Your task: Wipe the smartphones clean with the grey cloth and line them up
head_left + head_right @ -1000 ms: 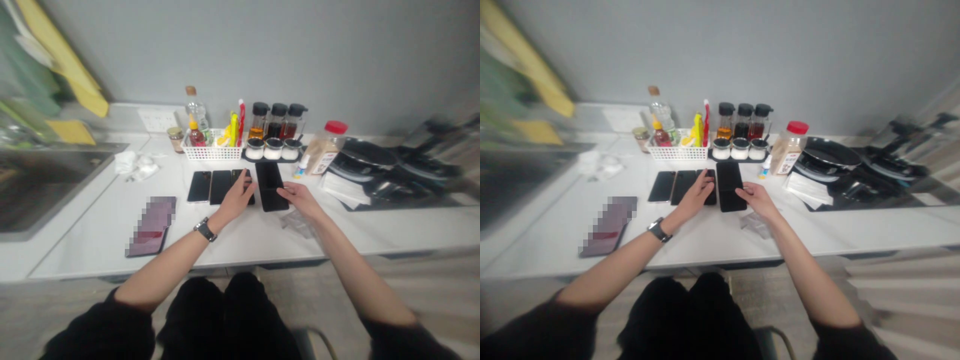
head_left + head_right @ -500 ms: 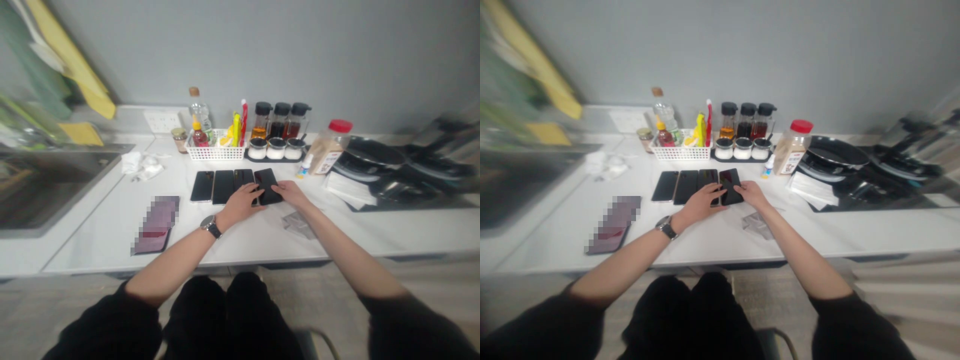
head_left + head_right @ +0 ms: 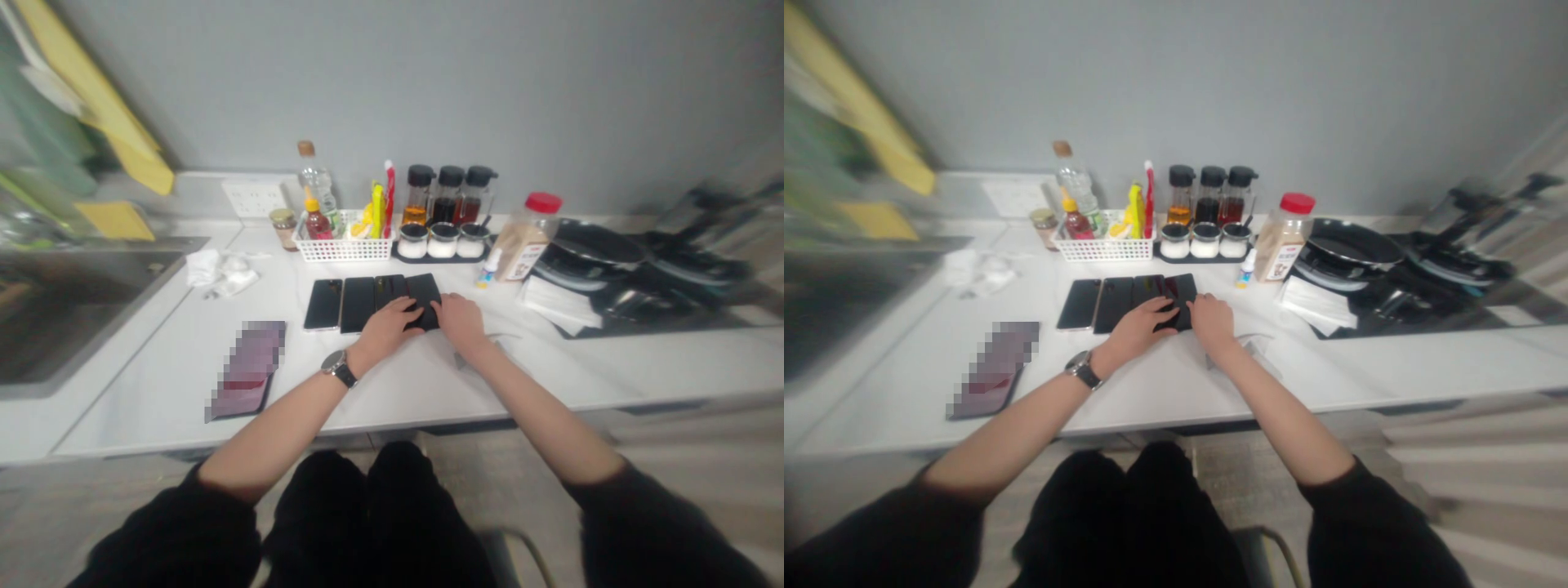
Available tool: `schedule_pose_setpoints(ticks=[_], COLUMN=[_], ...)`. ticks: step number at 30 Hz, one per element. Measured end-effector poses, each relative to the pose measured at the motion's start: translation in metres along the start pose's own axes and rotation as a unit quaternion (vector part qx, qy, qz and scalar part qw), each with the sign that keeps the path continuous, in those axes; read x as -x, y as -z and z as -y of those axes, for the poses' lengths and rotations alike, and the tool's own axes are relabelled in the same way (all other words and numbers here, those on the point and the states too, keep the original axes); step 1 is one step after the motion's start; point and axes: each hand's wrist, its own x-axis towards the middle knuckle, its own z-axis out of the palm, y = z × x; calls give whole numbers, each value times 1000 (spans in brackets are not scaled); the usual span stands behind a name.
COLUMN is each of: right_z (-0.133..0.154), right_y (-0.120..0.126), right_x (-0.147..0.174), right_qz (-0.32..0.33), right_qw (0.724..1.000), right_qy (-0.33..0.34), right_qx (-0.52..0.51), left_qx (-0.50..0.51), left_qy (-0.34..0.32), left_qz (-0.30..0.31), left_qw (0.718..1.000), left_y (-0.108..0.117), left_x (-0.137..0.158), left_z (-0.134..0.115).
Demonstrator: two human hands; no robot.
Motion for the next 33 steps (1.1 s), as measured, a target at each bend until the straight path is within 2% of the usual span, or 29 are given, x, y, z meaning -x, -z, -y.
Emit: schedule_pose_setpoints(ticks=[4, 7, 11, 14, 16, 18, 22, 29, 33], right_z=[6, -8, -71, -131, -160, -175, -181, -175, -162], right_y=[0, 8, 26, 25, 16, 6, 1, 41, 47], right_x=[6, 16, 42, 61, 67, 66, 40, -39, -74], right_qz=[-8, -20, -62, -140, -153, -161, -186, -254, -275], right_qw=[1000, 999, 997, 984, 981, 974, 949, 868, 832], right_qy=[2, 1, -46, -113, -112, -93, -53, 31, 69], right_qx=[27, 30, 31, 16, -41, -133, -248, -425, -477], left_qx=[-47, -64, -53, -58, -75, -96, -135, -138, -132], left_qy=[-12, -16, -19, -20, -20, -19, -13, -7, -8], left_qz=[2, 1, -6, -9, -8, -4, 0, -3, -9], left_qw=[999, 998, 998, 998, 997, 995, 991, 990, 991], left_y=[0, 0, 0, 0, 0, -1, -1, 1, 2], left_x=[0, 2, 3, 2, 2, 2, 3, 4, 5], left_z=[2, 3, 6, 7, 7, 6, 1, -9, -8])
